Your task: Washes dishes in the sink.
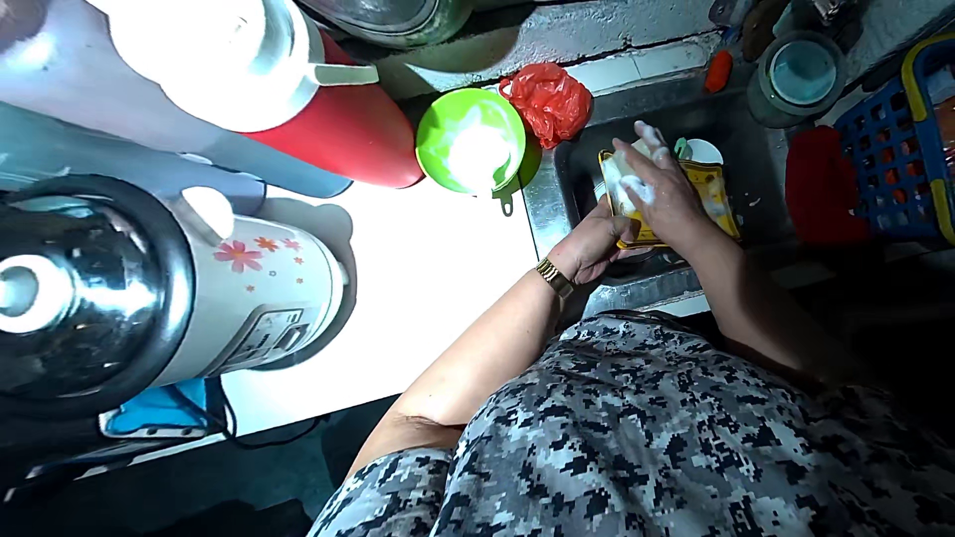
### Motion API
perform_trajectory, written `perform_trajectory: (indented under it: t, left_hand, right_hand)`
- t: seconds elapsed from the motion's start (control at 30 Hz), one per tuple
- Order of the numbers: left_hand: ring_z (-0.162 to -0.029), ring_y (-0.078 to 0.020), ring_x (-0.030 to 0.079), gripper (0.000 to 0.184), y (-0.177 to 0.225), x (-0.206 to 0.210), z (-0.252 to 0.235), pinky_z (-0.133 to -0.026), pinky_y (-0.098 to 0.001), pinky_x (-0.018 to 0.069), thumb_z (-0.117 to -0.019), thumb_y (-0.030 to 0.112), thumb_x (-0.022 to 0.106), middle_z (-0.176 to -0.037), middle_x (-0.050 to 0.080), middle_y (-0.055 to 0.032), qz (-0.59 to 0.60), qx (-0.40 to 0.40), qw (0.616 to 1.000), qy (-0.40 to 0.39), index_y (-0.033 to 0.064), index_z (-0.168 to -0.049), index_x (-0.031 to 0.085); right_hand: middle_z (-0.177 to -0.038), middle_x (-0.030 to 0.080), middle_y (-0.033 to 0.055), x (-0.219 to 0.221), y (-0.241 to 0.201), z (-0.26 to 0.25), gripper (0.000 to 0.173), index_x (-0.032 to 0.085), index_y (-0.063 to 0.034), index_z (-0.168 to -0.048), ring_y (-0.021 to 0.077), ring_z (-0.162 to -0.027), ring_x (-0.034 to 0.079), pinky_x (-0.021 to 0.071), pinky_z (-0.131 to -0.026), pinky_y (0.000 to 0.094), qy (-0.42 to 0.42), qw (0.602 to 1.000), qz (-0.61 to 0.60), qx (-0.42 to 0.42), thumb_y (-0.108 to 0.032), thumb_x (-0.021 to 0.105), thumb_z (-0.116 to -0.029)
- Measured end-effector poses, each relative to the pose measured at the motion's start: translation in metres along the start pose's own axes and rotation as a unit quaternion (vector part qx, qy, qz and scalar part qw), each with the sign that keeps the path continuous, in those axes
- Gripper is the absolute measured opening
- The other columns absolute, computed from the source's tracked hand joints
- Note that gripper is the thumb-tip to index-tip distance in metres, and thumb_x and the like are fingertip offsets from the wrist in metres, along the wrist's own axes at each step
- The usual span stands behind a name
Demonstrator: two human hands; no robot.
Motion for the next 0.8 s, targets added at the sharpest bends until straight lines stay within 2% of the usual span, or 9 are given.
perform_trajectory:
  t: [0.1, 0.23, 0.33, 0.4, 0.47, 0.57, 0.63, 0.73, 0.8]
  left_hand:
    - [-0.106, -0.0258, 0.067, 0.072, -0.001, 0.004, 0.000, -0.085, -0.0404, 0.0610, -0.0894, -0.013, 0.045, -0.129, 0.058, -0.0156, 0.001, -0.002, 1.000, -0.001, 0.0136, -0.153, 0.024]
    - [-0.086, -0.0165, 0.069, 0.053, -0.001, 0.002, 0.000, -0.072, -0.0323, 0.0603, -0.0882, -0.013, 0.046, -0.105, 0.065, -0.0076, -0.004, 0.001, 1.000, 0.015, 0.0132, -0.134, 0.039]
    - [-0.099, -0.0258, 0.069, 0.060, 0.002, -0.004, 0.001, -0.080, -0.0424, 0.0620, -0.0893, -0.013, 0.045, -0.120, 0.061, -0.0145, 0.037, 0.026, 0.997, 0.066, 0.0113, -0.144, 0.034]
    - [-0.104, -0.0298, 0.068, 0.067, 0.008, -0.007, 0.000, -0.082, -0.0469, 0.0619, -0.0899, -0.013, 0.045, -0.127, 0.059, -0.0170, 0.049, 0.061, 0.993, 0.091, 0.0125, -0.149, 0.028]
    - [-0.104, -0.0308, 0.068, 0.064, 0.017, -0.008, -0.004, -0.082, -0.0486, 0.0618, -0.0912, -0.010, 0.045, -0.125, 0.059, -0.0176, 0.047, 0.089, 0.990, 0.104, 0.0122, -0.148, 0.027]
    - [-0.102, -0.0310, 0.069, 0.052, 0.024, 0.001, -0.010, -0.079, -0.0484, 0.0623, -0.1014, -0.001, 0.041, -0.122, 0.060, -0.0181, 0.057, 0.095, 0.986, 0.121, 0.0135, -0.149, 0.026]
    - [-0.094, -0.0242, 0.069, 0.038, 0.019, 0.010, -0.018, -0.075, -0.0404, 0.0620, -0.1111, 0.017, 0.036, -0.114, 0.061, -0.0134, 0.048, 0.091, 0.987, 0.124, 0.0150, -0.148, 0.028]
    - [-0.098, -0.0179, 0.068, 0.037, 0.009, 0.010, -0.028, -0.081, -0.0357, 0.0595, -0.1133, 0.031, 0.029, -0.113, 0.064, -0.0087, 0.053, 0.105, 0.986, 0.115, 0.0151, -0.147, 0.032]
    - [-0.095, -0.0207, 0.069, 0.035, 0.011, 0.006, -0.025, -0.077, -0.0376, 0.0608, -0.1130, 0.030, 0.032, -0.112, 0.064, -0.0107, 0.060, 0.085, 0.985, 0.138, 0.0156, -0.145, 0.034]
  right_hand:
    - [-0.165, 0.030, 0.0197, -0.002, 0.007, -0.002, 0.054, 0.049, -0.0131, -0.153, 0.0368, -0.151, 0.033, 0.0359, -0.120, 0.0488, 0.038, 0.999, 0.002, 0.031, -0.014, 0.061, -0.1005]
    - [-0.166, 0.032, 0.0146, 0.001, -0.012, 0.008, 0.050, 0.052, -0.0164, -0.152, 0.0329, -0.155, 0.026, 0.0263, -0.125, 0.0493, 0.001, 0.999, 0.020, -0.027, -0.019, 0.057, -0.1027]
    - [-0.168, 0.030, 0.0116, -0.012, 0.029, 0.010, 0.053, 0.049, -0.0243, -0.154, 0.0361, -0.155, 0.025, 0.0280, -0.122, 0.0597, -0.007, 0.992, 0.116, 0.041, -0.027, 0.058, -0.1021]
    - [-0.168, 0.026, 0.0191, -0.024, 0.064, 0.012, 0.057, 0.043, -0.0184, -0.158, 0.0437, -0.155, 0.020, 0.0247, -0.121, 0.0646, 0.000, 0.984, 0.147, 0.098, -0.028, 0.057, -0.1030]
    - [-0.169, 0.020, 0.0198, -0.029, 0.073, 0.015, 0.060, 0.038, -0.0157, -0.160, 0.0427, -0.157, 0.013, 0.0195, -0.124, 0.0605, -0.014, 0.979, 0.154, 0.131, -0.030, 0.055, -0.1042]
    - [-0.169, 0.020, 0.0201, -0.021, 0.038, 0.017, 0.064, 0.033, -0.0166, -0.162, 0.0409, -0.156, 0.019, 0.0262, -0.123, 0.0593, -0.029, 0.987, 0.092, 0.126, -0.032, 0.056, -0.1042]
    - [-0.169, 0.021, 0.0202, -0.012, 0.002, 0.014, 0.064, 0.033, -0.0151, -0.162, 0.0393, -0.156, 0.019, 0.0242, -0.124, 0.0568, -0.044, 0.994, 0.039, 0.093, -0.027, 0.057, -0.1033]
    - [-0.168, 0.024, 0.0182, -0.005, -0.024, 0.018, 0.060, 0.034, -0.0153, -0.162, 0.0349, -0.157, 0.017, 0.0185, -0.127, 0.0498, -0.059, 0.995, 0.036, 0.070, -0.023, 0.053, -0.1045]
    - [-0.165, 0.034, 0.0157, -0.008, -0.014, 0.025, 0.054, 0.046, -0.0157, -0.156, 0.0326, -0.154, 0.029, 0.0264, -0.125, 0.0489, -0.046, 0.997, 0.044, 0.045, -0.024, 0.056, -0.1038]
Point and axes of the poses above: each hand's wrist, its own z-axis away from the middle knuckle, its own x-axis out of the palm, y = z × x, the point moved 3 cm from there along -z, towards the middle knuckle
